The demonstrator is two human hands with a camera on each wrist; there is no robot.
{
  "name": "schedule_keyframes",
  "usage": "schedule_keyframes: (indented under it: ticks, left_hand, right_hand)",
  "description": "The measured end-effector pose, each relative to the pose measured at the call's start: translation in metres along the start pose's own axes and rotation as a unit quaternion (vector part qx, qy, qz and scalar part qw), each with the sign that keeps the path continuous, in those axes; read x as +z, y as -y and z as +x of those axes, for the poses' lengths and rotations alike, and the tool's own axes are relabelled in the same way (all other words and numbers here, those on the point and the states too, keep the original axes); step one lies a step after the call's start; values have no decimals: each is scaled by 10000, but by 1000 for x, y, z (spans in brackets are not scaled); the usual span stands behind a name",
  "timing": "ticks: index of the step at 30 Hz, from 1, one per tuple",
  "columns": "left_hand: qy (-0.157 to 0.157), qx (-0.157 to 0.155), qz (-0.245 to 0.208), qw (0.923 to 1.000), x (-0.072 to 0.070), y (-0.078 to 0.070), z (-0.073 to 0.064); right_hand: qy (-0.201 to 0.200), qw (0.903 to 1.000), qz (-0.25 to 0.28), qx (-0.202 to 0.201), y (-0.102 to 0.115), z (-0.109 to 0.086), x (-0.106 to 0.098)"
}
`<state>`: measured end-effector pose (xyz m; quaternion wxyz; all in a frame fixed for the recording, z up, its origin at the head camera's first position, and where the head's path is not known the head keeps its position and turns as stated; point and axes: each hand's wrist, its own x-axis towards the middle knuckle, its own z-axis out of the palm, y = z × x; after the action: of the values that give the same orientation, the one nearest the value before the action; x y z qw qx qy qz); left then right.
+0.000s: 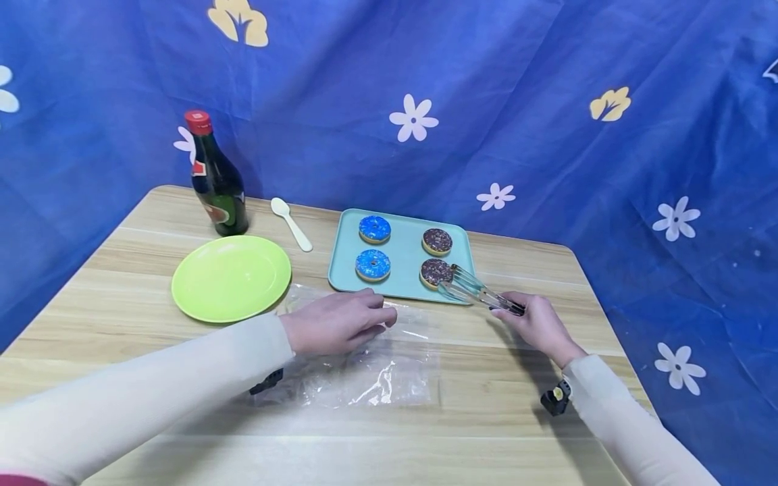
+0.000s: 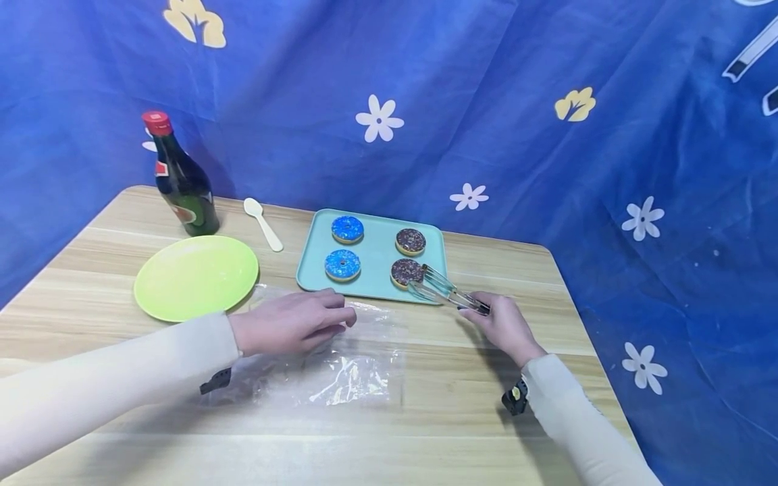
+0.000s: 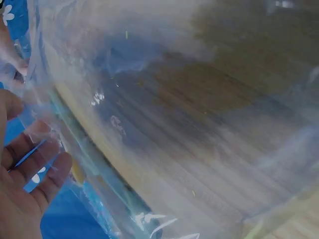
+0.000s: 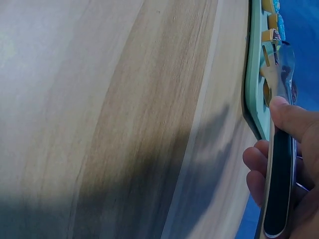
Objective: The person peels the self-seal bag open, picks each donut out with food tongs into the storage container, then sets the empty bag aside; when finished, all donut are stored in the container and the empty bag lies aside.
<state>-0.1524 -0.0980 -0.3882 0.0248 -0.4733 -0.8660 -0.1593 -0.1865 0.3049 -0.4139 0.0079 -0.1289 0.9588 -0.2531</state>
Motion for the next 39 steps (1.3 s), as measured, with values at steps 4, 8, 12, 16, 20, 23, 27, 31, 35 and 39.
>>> schedule_keyframes:
  ticks: [4,8,12,16,20,23,27,31,35,39]
  left_hand:
    - [145,-85,-28,9999,-1,-1,-6]
    - [547,-290,-19,9981,2,-2,-16]
    - [1001,-485,-63,9938,9,-2,-25]
    - [1296,-626,-227,9893,18,0,-31]
    - [1405,-695,-333,9871,26,1,-34]
    - [1451,-724,-287,9864,30,1,-35]
    - [1524,-769,-146,9852,34,0,-34]
    - [1546,-747,-24,9852,36,-1,-31]
    - [1561,-731,22,9850,39,-2,-28]
    - [1629,-788,40,9835,40,-5,-27]
  right_hand:
    - [3,10000,14,25,0,1,2]
    - [-27,10000,19,4,1,1,4]
    - [-43,10000,53,4,2,1,4]
    - [-59,9999,109,-10,2,0,3]
    - [-213,9997,99,-111,1,-1,1]
    - [-420,9991,108,-43,-2,-1,-1]
    - [-646,9976,58,260,-8,-2,-3]
    - [-766,9951,-106,618,-17,-5,-4]
    - [-786,9907,-360,1048,-28,-10,-3]
    - [-774,9877,-528,1252,-37,-12,-2]
